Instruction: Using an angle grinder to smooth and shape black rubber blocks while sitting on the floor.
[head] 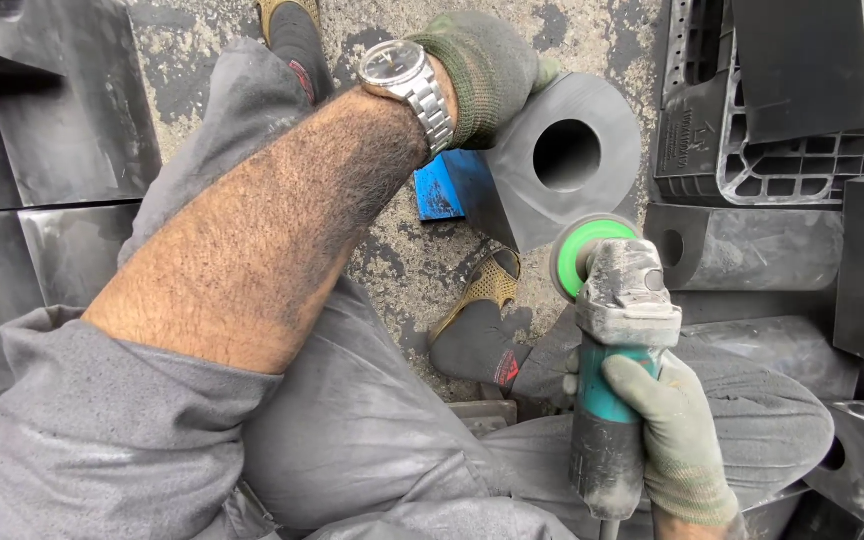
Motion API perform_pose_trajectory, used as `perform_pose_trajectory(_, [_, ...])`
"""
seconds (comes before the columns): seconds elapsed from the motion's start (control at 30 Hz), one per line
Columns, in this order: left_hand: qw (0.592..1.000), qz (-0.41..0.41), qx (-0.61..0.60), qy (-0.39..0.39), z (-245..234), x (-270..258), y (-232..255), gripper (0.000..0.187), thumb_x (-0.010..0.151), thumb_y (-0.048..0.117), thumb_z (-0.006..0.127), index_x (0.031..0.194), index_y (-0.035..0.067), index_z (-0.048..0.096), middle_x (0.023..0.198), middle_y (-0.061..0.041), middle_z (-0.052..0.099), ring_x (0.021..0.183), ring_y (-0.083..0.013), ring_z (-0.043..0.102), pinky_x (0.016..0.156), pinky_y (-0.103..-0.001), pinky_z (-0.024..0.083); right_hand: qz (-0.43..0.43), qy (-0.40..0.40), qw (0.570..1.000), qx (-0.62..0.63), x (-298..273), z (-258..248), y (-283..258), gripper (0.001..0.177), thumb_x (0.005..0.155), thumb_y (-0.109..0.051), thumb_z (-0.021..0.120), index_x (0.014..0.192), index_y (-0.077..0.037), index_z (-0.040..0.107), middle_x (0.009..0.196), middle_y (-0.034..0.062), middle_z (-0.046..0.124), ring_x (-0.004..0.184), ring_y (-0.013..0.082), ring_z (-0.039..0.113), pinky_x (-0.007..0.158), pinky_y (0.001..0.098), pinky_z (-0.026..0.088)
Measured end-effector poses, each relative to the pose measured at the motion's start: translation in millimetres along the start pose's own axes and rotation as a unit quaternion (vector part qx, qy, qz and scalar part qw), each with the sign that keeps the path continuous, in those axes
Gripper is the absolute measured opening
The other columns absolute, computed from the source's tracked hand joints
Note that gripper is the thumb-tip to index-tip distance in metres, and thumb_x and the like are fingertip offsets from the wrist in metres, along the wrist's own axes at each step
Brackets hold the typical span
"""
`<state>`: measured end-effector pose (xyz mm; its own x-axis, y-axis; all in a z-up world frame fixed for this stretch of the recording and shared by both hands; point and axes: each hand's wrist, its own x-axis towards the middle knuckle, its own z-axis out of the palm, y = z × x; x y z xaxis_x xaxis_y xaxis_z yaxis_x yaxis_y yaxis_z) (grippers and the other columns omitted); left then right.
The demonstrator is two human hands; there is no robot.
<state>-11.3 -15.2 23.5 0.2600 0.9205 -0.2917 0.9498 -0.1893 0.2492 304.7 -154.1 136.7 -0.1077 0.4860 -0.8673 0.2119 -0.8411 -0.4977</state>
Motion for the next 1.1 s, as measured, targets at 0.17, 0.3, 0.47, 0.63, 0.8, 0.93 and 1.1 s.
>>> perform_pose_trajectory(0.17, [1.0,0.001,-0.001,0.013,5.8,2.7,-1.1,0.035,0.1,0.02,0.053,0.133,0.025,0.065,0.103,-0.016,0.072,0.092,-0.0378,0.071,0.073,-0.053,0.057,0.026,-0.027,0.999,-0.035,-1.8,6.0,9.3,0.039,0.083,-0.016,0.071,0.116,0.005,0.067,0.088,0.0177,0.077,0.074,0.0229,0.072,0.071,0.0353,0.059])
perform_pose_trajectory(0.3, [1.0,0.007,0.001,0.004,16.0,7.2,-5.5,0.041,0.097,0.02,0.057,0.137,0.026,0.065,0.107,-0.015,0.072,0.096,-0.0361,0.072,0.077,-0.051,0.058,0.019,-0.034,0.998,-0.057,-4.8,6.7,9.1,0.037,0.082,-0.016,0.071,0.112,0.005,0.069,0.089,0.0155,0.077,0.076,0.021,0.072,0.072,0.0339,0.059])
perform_pose_trajectory(0.47, [0.999,0.012,-0.007,0.041,26.4,12.1,-6.6,0.03,0.106,0.023,0.053,0.132,0.021,0.069,0.104,-0.017,0.072,0.091,-0.0365,0.073,0.074,-0.052,0.058,-0.001,0.003,0.999,-0.038,-3.9,6.5,-2.9,0.035,0.084,-0.019,0.068,0.11,0.005,0.069,0.088,0.016,0.077,0.076,0.0209,0.072,0.071,0.0343,0.058])
perform_pose_trajectory(0.63, [0.999,0.023,0.007,0.023,12.4,11.1,-2.7,0.043,0.087,0.014,0.066,0.129,0.024,0.068,0.099,-0.015,0.072,0.089,-0.036,0.072,0.071,-0.05,0.059,-0.016,-0.044,0.993,-0.11,4.7,19.8,-7.1,0.036,0.086,-0.017,0.071,0.115,0.003,0.069,0.092,0.0087,0.072,0.077,0.0134,0.065,0.071,0.0313,0.055])
perform_pose_trajectory(0.8, [1.0,0.01,-0.023,0.007,11.8,12.7,-2.5,0.038,0.085,0.014,0.069,0.122,0.025,0.071,0.099,-0.014,0.073,0.09,-0.035,0.073,0.072,-0.05,0.059,0.007,-0.01,0.998,-0.059,-7.9,14.8,-10.2,0.036,0.084,-0.018,0.069,0.111,0.005,0.068,0.089,0.0155,0.076,0.075,0.0201,0.072,0.07,0.0337,0.059])
perform_pose_trajectory(0.93, [0.999,0.027,-0.022,0.03,18.9,17.1,-1.8,0.04,0.077,0.011,0.075,0.115,0.024,0.074,0.096,-0.014,0.073,0.089,-0.0352,0.072,0.071,-0.05,0.059,-0.001,0.008,0.997,-0.075,-0.4,9.9,-9.9,0.034,0.085,-0.019,0.069,0.11,0.005,0.069,0.091,0.0163,0.076,0.076,0.0209,0.072,0.071,0.0338,0.059])
perform_pose_trajectory(1.1, [0.999,0.032,-0.026,0.019,15.6,14.4,-3.6,0.042,0.076,0.011,0.076,0.116,0.024,0.073,0.096,-0.014,0.074,0.087,-0.0351,0.072,0.07,-0.05,0.058,-0.012,-0.035,0.995,-0.094,7.3,20.2,-12.7,0.035,0.088,-0.018,0.071,0.114,0.005,0.07,0.094,0.0113,0.072,0.078,0.0173,0.067,0.07,0.0331,0.055])
